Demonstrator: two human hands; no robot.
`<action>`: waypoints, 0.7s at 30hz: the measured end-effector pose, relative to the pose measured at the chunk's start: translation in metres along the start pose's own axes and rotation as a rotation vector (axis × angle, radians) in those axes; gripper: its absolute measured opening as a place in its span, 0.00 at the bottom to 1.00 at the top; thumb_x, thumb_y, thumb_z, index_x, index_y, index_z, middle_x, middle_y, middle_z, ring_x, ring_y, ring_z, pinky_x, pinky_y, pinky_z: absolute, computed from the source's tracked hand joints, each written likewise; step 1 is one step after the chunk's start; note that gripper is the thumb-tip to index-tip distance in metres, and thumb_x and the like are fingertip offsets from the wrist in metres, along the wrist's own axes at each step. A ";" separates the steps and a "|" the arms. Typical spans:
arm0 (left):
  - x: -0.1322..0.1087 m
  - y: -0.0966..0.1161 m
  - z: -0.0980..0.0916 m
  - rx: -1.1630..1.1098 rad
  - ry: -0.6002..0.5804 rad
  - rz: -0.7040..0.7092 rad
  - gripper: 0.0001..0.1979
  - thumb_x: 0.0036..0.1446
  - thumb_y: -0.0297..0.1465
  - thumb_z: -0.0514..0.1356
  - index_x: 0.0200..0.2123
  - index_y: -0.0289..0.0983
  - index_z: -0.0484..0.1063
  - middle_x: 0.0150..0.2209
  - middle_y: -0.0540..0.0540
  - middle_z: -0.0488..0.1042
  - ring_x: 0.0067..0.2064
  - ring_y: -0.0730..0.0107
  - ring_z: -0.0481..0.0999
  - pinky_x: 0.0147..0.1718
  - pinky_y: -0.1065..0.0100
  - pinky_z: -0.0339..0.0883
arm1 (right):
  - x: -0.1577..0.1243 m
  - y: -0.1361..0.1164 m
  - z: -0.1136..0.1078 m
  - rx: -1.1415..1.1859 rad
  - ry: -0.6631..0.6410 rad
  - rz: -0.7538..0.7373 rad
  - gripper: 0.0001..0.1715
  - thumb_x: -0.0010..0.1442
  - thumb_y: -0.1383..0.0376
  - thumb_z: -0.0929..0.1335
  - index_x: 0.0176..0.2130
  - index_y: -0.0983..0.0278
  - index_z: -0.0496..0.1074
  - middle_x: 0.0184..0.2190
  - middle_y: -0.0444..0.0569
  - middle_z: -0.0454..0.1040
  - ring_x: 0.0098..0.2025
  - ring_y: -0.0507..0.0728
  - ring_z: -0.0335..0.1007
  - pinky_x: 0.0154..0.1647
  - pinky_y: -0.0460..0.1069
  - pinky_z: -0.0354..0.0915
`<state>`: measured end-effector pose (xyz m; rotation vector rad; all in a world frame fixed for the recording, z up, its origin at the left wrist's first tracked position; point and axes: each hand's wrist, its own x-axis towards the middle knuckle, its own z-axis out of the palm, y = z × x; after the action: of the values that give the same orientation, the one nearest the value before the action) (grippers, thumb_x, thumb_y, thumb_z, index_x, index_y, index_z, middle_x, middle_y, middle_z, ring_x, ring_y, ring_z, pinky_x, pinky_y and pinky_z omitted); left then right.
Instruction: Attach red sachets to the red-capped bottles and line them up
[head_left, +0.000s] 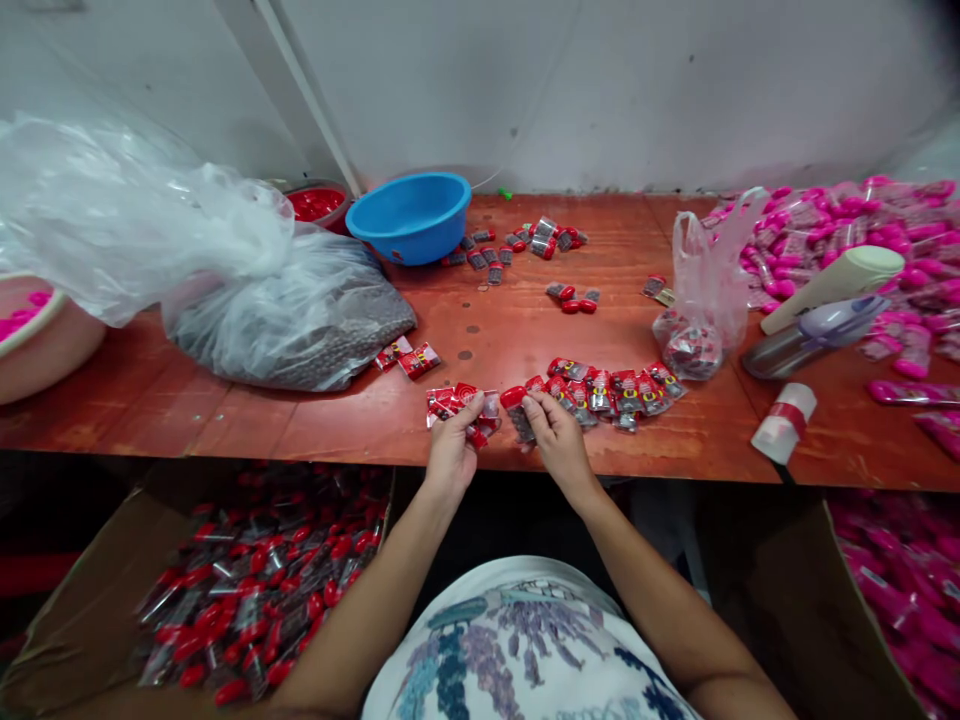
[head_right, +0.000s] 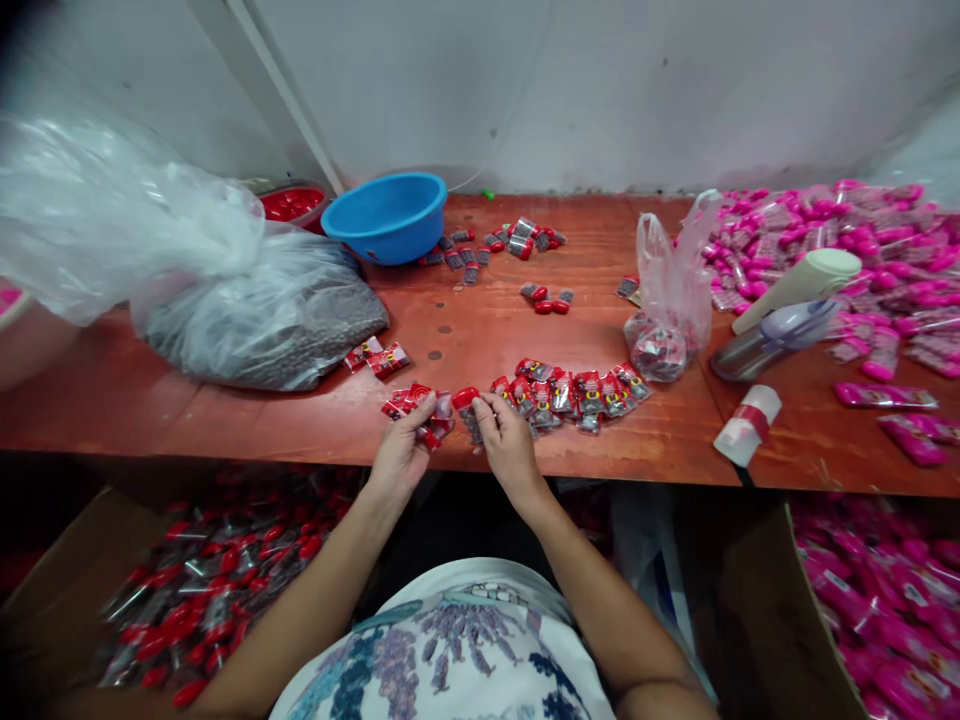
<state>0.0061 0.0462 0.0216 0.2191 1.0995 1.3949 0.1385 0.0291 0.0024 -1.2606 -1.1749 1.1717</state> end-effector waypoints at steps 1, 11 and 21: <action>0.000 0.000 0.001 0.005 0.005 -0.003 0.11 0.39 0.24 0.71 0.27 0.32 0.73 0.26 0.48 0.77 0.26 0.72 0.76 0.29 0.70 0.72 | 0.000 0.000 0.000 -0.002 0.000 0.000 0.20 0.62 0.50 0.62 0.43 0.60 0.72 0.28 0.43 0.70 0.23 0.52 0.67 0.19 0.46 0.69; 0.000 -0.007 0.002 0.050 -0.009 0.076 0.15 0.34 0.25 0.72 0.27 0.32 0.72 0.25 0.50 0.76 0.26 0.73 0.75 0.29 0.69 0.73 | -0.001 0.003 -0.004 -0.035 0.025 -0.026 0.20 0.62 0.51 0.62 0.45 0.61 0.72 0.32 0.46 0.73 0.26 0.52 0.69 0.21 0.45 0.69; -0.003 -0.006 0.007 0.080 -0.061 0.097 0.14 0.34 0.25 0.72 0.26 0.32 0.73 0.25 0.50 0.77 0.27 0.71 0.75 0.32 0.67 0.72 | -0.005 0.007 -0.007 -0.067 -0.078 -0.017 0.20 0.62 0.53 0.63 0.46 0.61 0.73 0.35 0.47 0.75 0.26 0.52 0.69 0.19 0.44 0.65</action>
<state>0.0155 0.0452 0.0228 0.3744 1.1072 1.4223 0.1455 0.0237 -0.0042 -1.2620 -1.2895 1.1868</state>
